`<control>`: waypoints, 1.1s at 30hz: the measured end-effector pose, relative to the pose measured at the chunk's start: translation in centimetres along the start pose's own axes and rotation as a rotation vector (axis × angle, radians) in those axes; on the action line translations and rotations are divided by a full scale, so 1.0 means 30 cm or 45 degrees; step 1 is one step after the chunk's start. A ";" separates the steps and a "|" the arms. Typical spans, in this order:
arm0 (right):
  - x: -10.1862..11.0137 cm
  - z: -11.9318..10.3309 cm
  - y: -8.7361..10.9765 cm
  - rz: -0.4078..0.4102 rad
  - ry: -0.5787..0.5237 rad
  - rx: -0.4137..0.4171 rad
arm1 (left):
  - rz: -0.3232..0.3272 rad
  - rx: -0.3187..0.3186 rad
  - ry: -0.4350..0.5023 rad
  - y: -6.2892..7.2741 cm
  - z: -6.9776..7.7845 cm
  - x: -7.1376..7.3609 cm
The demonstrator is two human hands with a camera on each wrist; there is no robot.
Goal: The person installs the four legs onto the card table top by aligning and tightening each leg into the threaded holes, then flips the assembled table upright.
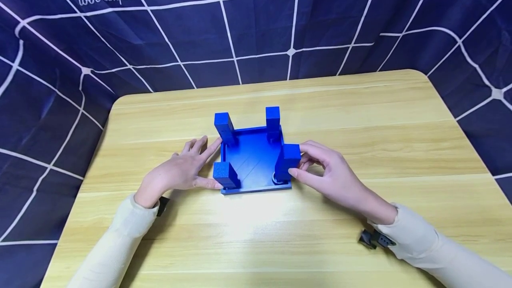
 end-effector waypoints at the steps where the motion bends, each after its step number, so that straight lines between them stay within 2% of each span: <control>1: -0.005 -0.002 0.001 -0.003 0.001 0.014 | 0.000 0.002 0.000 0.000 -0.001 -0.001; 7: -0.033 -0.007 0.005 -0.042 0.019 0.087 | 0.003 -0.001 0.000 0.000 -0.001 -0.005; 13: -0.049 -0.002 0.009 -0.081 -0.010 0.108 | 0.018 -0.003 0.011 0.000 -0.003 -0.010; 27: -0.059 -0.009 0.030 -0.017 0.010 0.143 | 0.042 -0.026 -0.002 0.008 -0.005 -0.015; 33: -0.068 -0.008 0.038 0.008 0.036 0.116 | 0.040 -0.028 -0.003 0.014 -0.006 -0.018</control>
Point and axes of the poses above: each hand's wrist, its own y-axis away from the middle knuckle, its own x-axis out of the back of the hand, z = x × y, the point moved 6 cm from there along -y, towards the middle knuckle, and after that the axes turned 15 degrees about z, right-handed, at the moved point
